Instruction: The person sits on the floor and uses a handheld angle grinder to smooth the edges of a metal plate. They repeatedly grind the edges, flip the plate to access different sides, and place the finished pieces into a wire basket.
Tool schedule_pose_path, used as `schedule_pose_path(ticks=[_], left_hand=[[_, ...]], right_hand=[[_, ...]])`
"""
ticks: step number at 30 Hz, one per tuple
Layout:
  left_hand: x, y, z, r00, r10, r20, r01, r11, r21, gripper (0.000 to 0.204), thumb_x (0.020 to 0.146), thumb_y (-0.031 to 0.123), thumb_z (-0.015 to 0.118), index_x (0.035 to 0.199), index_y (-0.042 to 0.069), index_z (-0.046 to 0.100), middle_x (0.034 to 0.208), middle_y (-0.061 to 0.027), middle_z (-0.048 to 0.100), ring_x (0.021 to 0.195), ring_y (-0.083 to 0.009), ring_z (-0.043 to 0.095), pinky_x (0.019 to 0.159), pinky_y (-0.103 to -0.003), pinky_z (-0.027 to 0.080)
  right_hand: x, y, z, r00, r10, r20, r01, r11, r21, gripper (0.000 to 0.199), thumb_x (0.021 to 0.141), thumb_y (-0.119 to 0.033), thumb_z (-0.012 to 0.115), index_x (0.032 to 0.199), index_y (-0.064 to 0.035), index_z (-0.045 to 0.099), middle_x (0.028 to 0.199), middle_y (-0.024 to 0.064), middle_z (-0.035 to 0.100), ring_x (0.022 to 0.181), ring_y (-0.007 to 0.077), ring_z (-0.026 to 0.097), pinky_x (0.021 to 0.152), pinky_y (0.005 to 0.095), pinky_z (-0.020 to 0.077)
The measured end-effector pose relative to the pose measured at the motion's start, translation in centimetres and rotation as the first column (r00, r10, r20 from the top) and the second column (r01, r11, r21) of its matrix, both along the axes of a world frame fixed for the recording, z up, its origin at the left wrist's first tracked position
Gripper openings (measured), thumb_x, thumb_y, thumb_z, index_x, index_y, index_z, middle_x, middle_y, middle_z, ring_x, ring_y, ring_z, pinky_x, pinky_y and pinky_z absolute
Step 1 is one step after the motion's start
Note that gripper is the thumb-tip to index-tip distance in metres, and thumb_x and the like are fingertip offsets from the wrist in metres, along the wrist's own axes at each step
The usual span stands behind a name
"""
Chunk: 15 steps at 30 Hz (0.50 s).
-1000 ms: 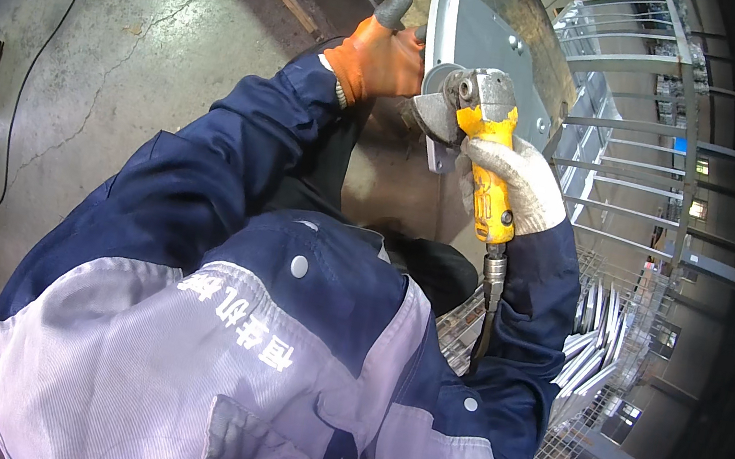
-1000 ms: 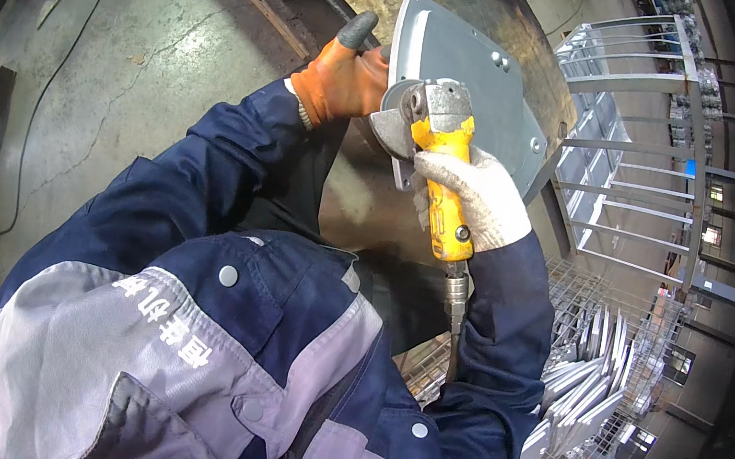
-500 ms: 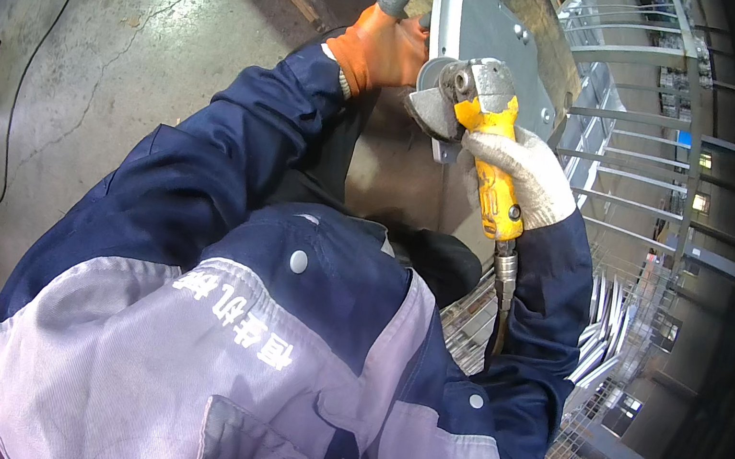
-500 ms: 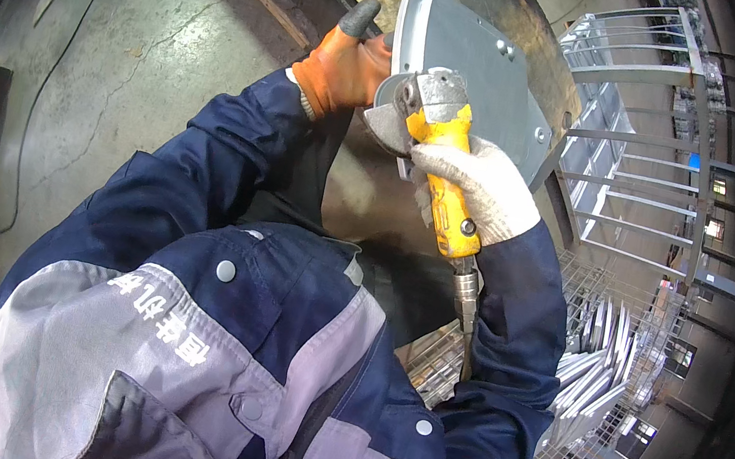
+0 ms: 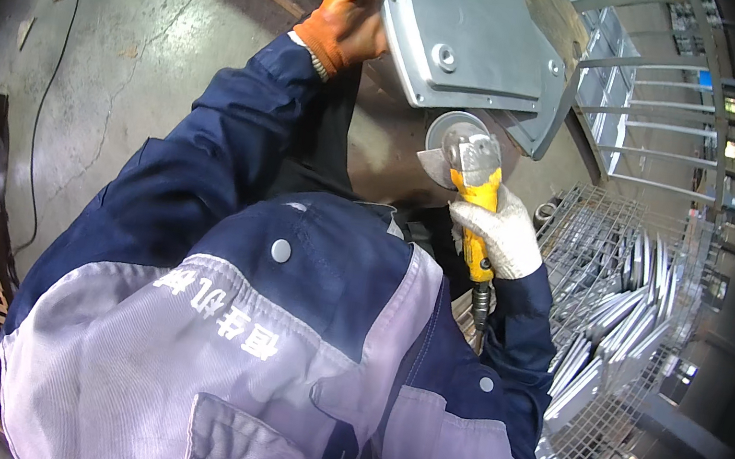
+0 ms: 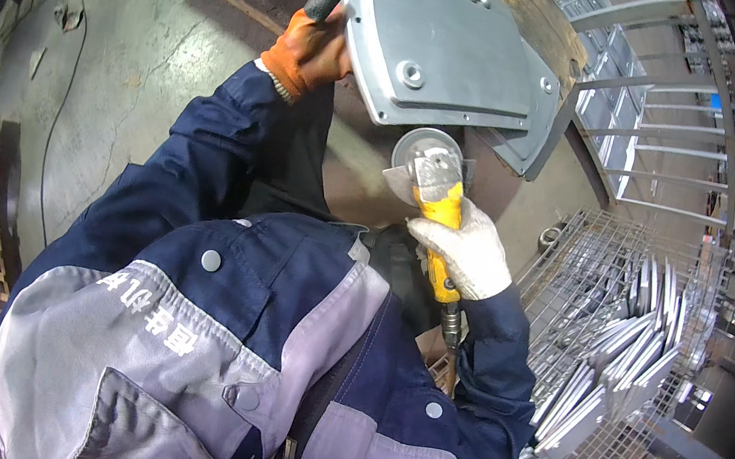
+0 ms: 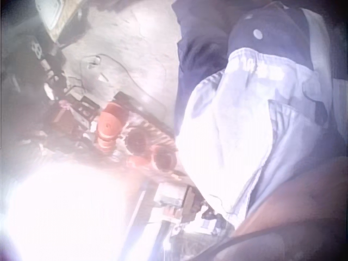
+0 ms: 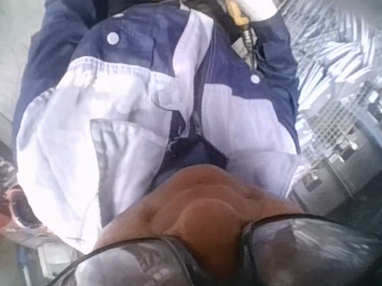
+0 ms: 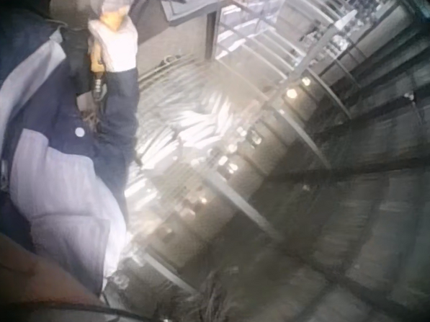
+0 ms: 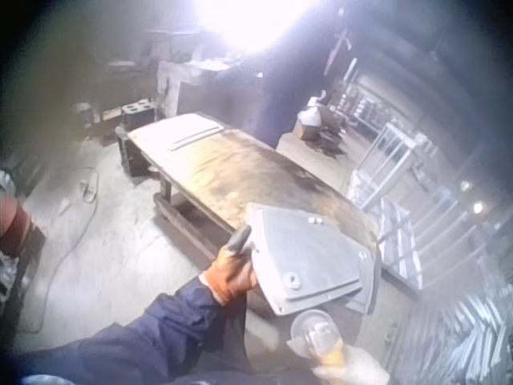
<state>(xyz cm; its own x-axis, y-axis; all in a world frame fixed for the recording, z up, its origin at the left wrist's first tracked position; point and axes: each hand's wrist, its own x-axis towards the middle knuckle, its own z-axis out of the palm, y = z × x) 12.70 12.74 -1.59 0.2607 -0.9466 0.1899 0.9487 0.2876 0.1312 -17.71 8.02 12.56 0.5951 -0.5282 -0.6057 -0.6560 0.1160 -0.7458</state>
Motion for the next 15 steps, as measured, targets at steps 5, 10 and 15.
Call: schedule_pose_path(ticks=[5,10,15], left_hand=[[-0.9,-1.5,0.7,0.925,0.161,0.344,-0.343,0.744,0.574,0.046,0.085,0.031,0.069,0.121,0.007,0.055,0.106,-0.0089,0.06,0.094,-0.0215,0.058,0.084,-0.039,0.052],[0.3,-3.0,0.6,0.912,0.149,0.382,-0.386,0.629,0.675,0.035,0.085,0.024,0.069,0.107,-0.002,0.063,0.095,-0.0103,0.067,0.083,-0.0202,0.062,0.077,-0.031,0.05],[1.5,-1.7,-0.2,-0.211,-0.191,0.959,-0.816,0.575,-0.065,0.028,0.087,0.012,0.066,0.114,0.006,0.061,0.1,-0.0097,0.067,0.088,-0.0198,0.062,0.08,-0.029,0.05]], right_hand=[[-3.0,-0.1,-2.7,0.986,-0.066,0.156,0.071,0.997,-0.02,0.038,0.076,-0.012,0.076,0.108,-0.0013,0.057,0.082,0.0056,0.063,0.065,0.0132,0.06,0.06,0.0275,0.05],[-2.1,-0.3,-3.6,0.982,0.067,0.178,-0.066,0.998,-0.006,0.042,0.076,-0.018,0.077,0.109,0.0,0.059,0.086,0.0078,0.065,0.069,0.0132,0.061,0.065,0.0286,0.0497],[1.1,-0.4,-6.0,0.958,0.174,0.228,-0.139,0.977,-0.162,0.05,0.073,-0.032,0.078,0.106,0.0013,0.061,0.096,0.0147,0.068,0.089,0.0249,0.066,0.081,0.0326,0.0502]])
